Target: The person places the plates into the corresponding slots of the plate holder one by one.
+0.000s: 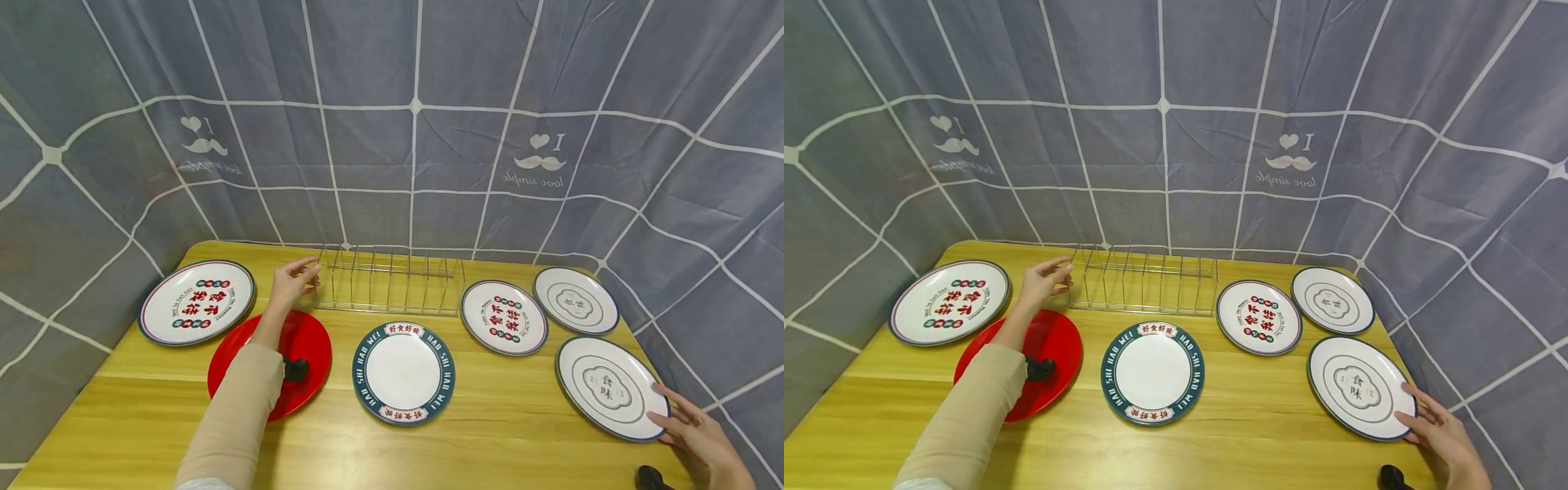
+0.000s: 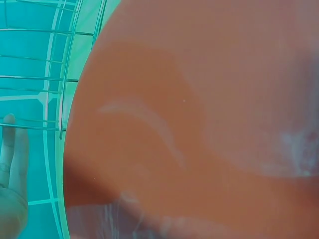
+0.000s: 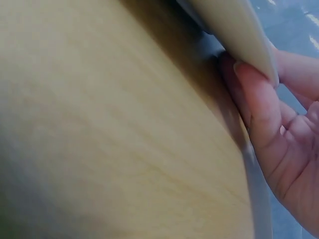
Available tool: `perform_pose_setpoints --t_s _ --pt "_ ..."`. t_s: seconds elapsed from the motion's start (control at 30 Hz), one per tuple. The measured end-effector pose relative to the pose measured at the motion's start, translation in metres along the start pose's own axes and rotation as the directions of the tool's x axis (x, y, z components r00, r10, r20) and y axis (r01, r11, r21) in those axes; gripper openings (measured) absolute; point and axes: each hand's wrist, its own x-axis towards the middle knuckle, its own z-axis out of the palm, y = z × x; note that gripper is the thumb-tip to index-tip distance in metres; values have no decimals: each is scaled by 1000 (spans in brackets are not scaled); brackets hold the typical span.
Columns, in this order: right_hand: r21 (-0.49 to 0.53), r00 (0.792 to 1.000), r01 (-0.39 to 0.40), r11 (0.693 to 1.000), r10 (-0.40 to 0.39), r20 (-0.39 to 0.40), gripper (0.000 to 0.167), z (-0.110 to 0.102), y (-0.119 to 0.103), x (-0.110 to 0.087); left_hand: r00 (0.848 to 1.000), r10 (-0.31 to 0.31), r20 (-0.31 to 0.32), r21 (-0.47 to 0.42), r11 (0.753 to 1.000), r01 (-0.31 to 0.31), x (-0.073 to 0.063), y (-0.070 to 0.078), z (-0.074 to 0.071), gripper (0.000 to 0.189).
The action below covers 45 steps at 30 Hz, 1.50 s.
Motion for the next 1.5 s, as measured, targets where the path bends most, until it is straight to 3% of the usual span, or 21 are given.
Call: perform_pose_setpoints --t_s 0.17,0.27,0.33,0.4,0.47,0.57,0.73,0.8,0.87,1.03,1.13,1.23,1.33,1.4,1.5 --pt "221 999 -1 975 -8 40 40 3 0 -3 1000 -25 7 12 1000 25 -1 3 0 39" --pt "361 994 50 931 -83 76 46 6 2 -6 999 -37 21 24 999 36 -2 7 0 41" --pt "422 978 110 900 -174 117 50 7 3 -6 998 -50 29 31 998 49 -6 14 1 42" --pt "489 947 170 856 -279 160 54 7 5 -6 998 -58 36 36 998 57 -11 23 3 42" --pt "560 903 222 799 -385 192 57 8 9 -4 997 -68 35 43 997 66 -14 28 4 42" --pt "650 844 263 713 -497 202 60 11 14 -3 997 -68 36 45 997 66 -12 26 4 42" --pt "788 749 256 561 -630 205 62 14 16 -5 997 -69 36 41 997 68 -4 12 1 43" --pt "833 722 222 507 -660 209 64 16 15 -6 997 -69 34 42 997 67 -2 8 0 43" --pt "855 721 215 473 -667 187 64 16 13 -8 997 -65 29 44 997 63 -1 5 -1 43" --pt "880 760 246 407 -645 86 62 20 8 -13 998 -54 23 40 998 53 -1 4 0 43" --pt "899 750 270 345 -661 28 63 22 4 -15 998 -56 20 41 998 55 -1 4 1 42" --pt "921 723 283 270 -690 -20 63 23 -2 -17 998 -51 25 46 998 50 -1 4 2 41" --pt "936 677 296 190 -733 -65 63 24 -12 -17 998 -49 31 45 998 48 0 4 1 40" --pt "934 642 324 153 -760 -98 62 23 -21 -16 998 -53 32 43 998 52 0 4 1 41" --pt "930 635 347 123 -760 -136 62 23 -41 -15 998 -54 30 41 998 53 0 4 0 42"
